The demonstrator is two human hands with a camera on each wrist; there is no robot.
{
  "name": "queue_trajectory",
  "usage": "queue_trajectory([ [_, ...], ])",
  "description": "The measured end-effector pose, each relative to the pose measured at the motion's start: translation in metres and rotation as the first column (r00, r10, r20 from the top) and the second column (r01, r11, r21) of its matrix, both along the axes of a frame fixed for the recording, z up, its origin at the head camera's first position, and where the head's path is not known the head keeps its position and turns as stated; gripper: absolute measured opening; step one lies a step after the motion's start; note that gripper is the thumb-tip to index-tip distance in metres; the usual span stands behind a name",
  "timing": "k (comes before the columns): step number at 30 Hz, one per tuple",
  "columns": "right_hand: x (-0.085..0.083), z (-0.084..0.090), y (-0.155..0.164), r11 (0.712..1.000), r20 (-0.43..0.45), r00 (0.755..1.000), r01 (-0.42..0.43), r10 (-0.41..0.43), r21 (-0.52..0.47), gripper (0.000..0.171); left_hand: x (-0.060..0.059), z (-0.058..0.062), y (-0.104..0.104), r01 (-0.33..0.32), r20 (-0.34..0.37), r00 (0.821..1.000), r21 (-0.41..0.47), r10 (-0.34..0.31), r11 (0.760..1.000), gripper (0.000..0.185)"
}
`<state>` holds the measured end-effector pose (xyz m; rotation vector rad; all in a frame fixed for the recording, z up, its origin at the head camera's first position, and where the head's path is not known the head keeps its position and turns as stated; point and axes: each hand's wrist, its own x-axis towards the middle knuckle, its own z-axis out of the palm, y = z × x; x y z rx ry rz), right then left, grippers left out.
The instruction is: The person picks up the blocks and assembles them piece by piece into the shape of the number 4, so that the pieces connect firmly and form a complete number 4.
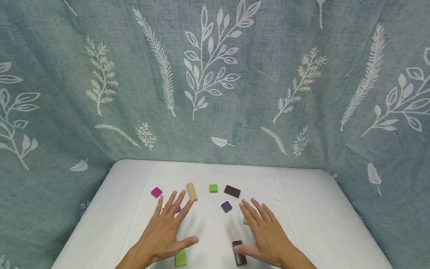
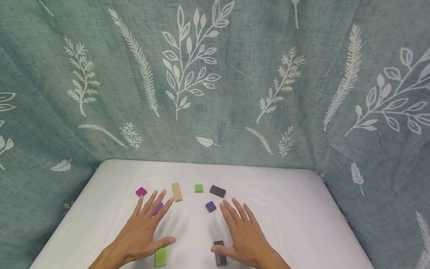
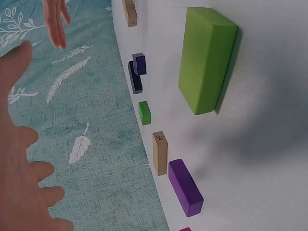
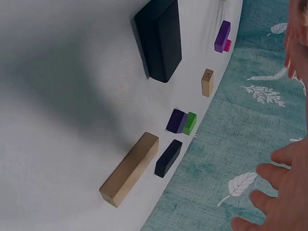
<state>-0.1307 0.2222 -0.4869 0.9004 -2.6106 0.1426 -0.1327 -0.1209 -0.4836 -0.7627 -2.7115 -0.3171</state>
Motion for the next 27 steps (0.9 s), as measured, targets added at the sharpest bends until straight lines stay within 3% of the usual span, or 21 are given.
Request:
queue_trajectory([
  [10,0.007,-0.008,0.003,0.999,0.044,0.999,-0.025,0.026,-0.024,0.107,0.005,-0.010,-0.004,0.046,-0.010,0.999,0.029,-0.045,0.999,0.097],
  [15,0.009,-0.014,0.004,0.999,0.114,0.993,-0.033,0.038,-0.039,0.098,0.009,-0.012,-0.006,0.038,0.091,0.995,0.041,-0.041,0.998,0.088],
  [20,0.011,-0.022,0.008,0.997,0.133,0.989,-0.063,0.069,-0.053,0.086,0.009,-0.012,-0.008,0.024,0.238,0.971,0.029,-0.030,0.999,0.083],
  [27,0.013,-0.026,0.010,0.999,0.260,0.965,-0.026,0.032,-0.025,0.081,0.010,-0.017,-0.012,0.021,0.259,0.966,0.016,-0.024,1.000,0.080],
])
